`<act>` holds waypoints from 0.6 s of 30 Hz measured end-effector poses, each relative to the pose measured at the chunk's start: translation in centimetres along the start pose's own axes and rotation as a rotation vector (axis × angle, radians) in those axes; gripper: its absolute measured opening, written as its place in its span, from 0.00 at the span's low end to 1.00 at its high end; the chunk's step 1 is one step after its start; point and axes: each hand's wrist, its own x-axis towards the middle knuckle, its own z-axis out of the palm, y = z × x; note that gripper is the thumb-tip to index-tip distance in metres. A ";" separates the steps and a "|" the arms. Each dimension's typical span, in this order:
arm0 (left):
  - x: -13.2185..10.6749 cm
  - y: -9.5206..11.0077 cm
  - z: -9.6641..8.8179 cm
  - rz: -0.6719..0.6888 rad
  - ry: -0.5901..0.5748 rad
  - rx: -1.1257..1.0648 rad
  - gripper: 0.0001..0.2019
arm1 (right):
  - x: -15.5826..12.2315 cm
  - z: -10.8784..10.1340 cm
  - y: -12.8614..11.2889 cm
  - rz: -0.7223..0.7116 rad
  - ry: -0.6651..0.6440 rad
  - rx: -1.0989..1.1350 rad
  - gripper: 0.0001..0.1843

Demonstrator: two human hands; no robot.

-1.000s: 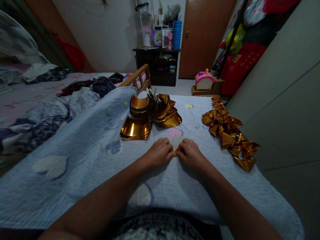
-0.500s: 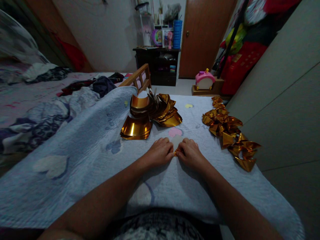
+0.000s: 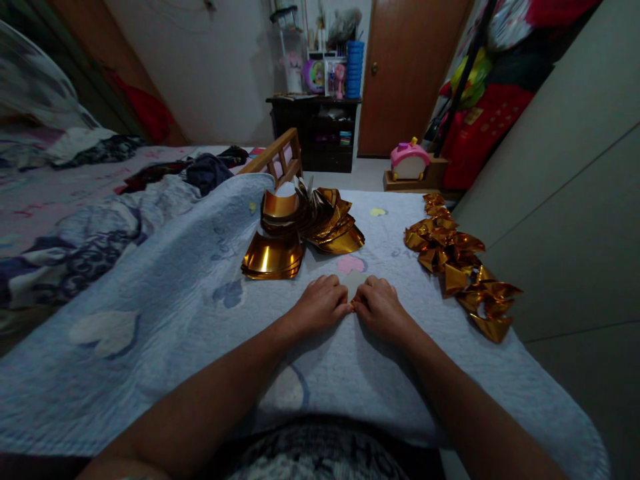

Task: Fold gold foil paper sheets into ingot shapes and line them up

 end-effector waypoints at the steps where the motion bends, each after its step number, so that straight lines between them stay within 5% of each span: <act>1: 0.0 0.0 0.0 -0.003 0.000 0.002 0.11 | 0.0 0.0 0.0 -0.002 0.000 -0.003 0.07; 18: 0.2 -0.4 -0.1 0.009 -0.026 -0.048 0.09 | -0.2 -0.3 0.1 -0.092 -0.004 -0.045 0.07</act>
